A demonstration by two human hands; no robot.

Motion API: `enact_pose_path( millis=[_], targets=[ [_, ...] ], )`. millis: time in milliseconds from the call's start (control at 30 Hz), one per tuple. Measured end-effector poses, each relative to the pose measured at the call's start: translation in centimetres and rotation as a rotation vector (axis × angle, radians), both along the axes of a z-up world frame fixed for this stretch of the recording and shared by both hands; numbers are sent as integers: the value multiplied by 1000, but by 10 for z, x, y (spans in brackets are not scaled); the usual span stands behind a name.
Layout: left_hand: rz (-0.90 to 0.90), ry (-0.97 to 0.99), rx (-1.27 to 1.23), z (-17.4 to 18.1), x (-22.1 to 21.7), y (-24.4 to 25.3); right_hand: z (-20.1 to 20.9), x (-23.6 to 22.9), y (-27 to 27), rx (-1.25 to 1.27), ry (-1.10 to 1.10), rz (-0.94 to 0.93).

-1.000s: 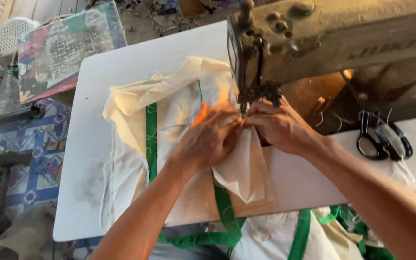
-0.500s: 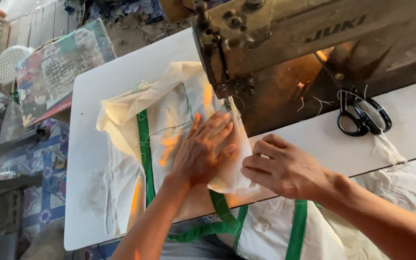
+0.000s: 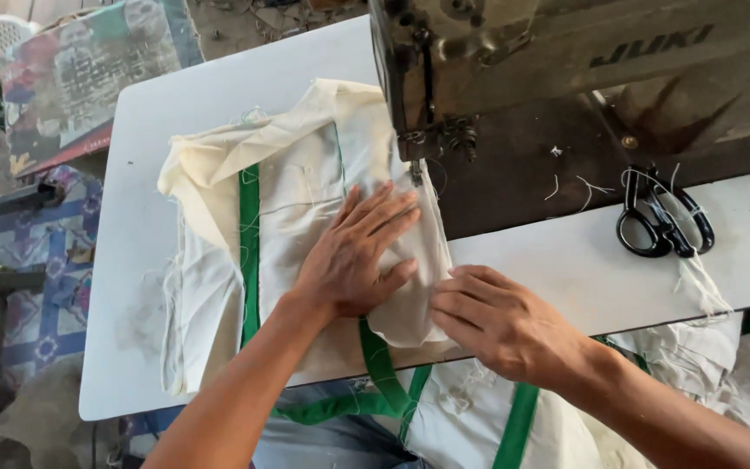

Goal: Sewing and assembling a white fabric tote bag with green handles using an industrial sewing machine.

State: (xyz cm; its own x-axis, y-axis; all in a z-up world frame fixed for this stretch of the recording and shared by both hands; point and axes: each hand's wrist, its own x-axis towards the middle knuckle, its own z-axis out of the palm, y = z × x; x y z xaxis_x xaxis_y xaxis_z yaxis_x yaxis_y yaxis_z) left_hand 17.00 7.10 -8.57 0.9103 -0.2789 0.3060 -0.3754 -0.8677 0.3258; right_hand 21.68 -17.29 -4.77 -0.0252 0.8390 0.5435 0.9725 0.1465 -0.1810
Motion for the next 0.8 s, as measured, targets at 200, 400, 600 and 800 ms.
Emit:
enact_pose_path(
  millis=[200, 400, 600, 800],
  targets=[
    [6, 23, -12, -2, 1, 2, -7, 5, -3, -48, 111, 0],
    [4, -22, -101, -1, 5, 5, -5, 23, 3, -150, 164, 134],
    [67, -52, -79, -23, 43, 34, 1, 61, 35, -38, 49, 128],
    [128, -29, 41, -16, 32, 21, -6, 38, 27, 12, 108, 1]
  ],
)
